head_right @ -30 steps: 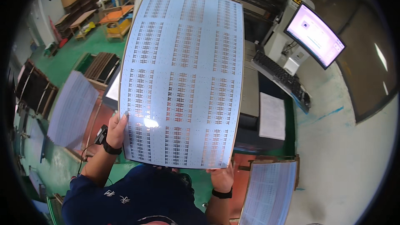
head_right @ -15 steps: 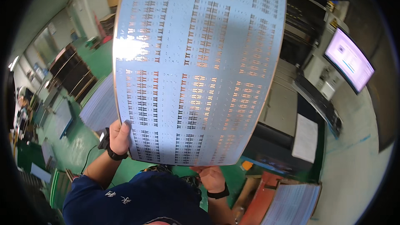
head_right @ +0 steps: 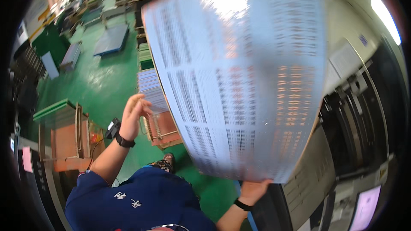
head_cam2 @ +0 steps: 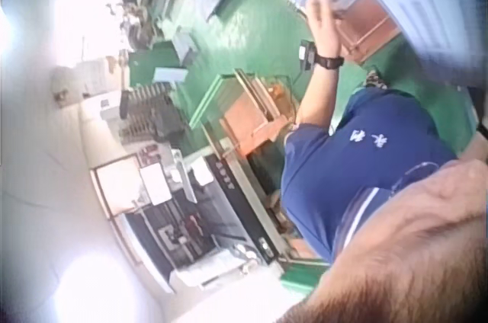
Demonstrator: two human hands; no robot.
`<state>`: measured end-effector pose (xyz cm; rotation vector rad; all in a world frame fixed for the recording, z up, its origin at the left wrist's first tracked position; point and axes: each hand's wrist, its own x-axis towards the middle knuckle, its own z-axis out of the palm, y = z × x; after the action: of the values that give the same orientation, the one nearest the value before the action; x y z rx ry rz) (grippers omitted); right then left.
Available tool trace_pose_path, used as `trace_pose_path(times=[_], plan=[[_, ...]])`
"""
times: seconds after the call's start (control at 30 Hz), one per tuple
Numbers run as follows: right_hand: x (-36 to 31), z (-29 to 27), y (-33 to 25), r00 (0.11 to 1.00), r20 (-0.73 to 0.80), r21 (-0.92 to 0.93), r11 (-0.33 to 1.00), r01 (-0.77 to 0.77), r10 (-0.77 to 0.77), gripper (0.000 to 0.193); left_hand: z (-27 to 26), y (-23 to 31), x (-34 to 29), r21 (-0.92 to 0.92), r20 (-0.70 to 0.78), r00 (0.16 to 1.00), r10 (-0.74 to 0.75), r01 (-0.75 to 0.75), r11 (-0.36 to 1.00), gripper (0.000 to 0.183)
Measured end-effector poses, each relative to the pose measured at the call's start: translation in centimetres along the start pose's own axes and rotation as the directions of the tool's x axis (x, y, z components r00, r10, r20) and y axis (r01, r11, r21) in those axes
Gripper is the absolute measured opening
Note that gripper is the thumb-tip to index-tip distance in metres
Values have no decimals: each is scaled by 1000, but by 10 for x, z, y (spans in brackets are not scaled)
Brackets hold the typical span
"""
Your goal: Operating an industrial printer/exposure unit by loading sheets of printed circuit boards, interacting with a computer interface, and organizing the processed sheets into racks.
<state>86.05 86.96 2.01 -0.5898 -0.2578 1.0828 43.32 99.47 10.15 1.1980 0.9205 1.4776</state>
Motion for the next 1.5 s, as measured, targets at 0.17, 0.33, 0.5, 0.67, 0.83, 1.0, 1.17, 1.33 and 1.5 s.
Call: trace_pose_path(times=[0.17,0.33,0.5,0.67,0.83,1.0,1.17,1.33,1.5], plan=[[34,61,-32,899,159,-422,795,436,-409,72,-98,-35,32,17,-287,956,-58,66,998,50],[48,122,-34,696,672,-520,508,687,-254,35,-110,-80,60,-164,-252,957,-141,101,981,66],[67,176,38,767,578,-662,389,641,-280,17,-146,-145,90,-379,-358,867,-345,203,903,55],[128,143,77,822,518,-599,585,546,-236,17,-171,-165,90,-402,-475,778,-412,225,888,54],[196,138,82,945,324,-807,509,300,-44,22,-167,-168,83,-305,-509,755,-414,291,907,50],[299,142,125,952,307,-885,372,280,14,45,-167,-185,51,-34,-451,848,-277,294,955,43],[349,178,178,922,357,-798,562,217,151,69,-150,-184,20,-29,-516,806,-289,321,947,31],[374,172,203,953,230,-719,694,29,198,67,-142,-186,22,53,-593,746,-303,411,910,18],[382,187,204,918,319,-637,770,22,237,54,-135,-168,34,110,-608,740,-286,436,893,16]])
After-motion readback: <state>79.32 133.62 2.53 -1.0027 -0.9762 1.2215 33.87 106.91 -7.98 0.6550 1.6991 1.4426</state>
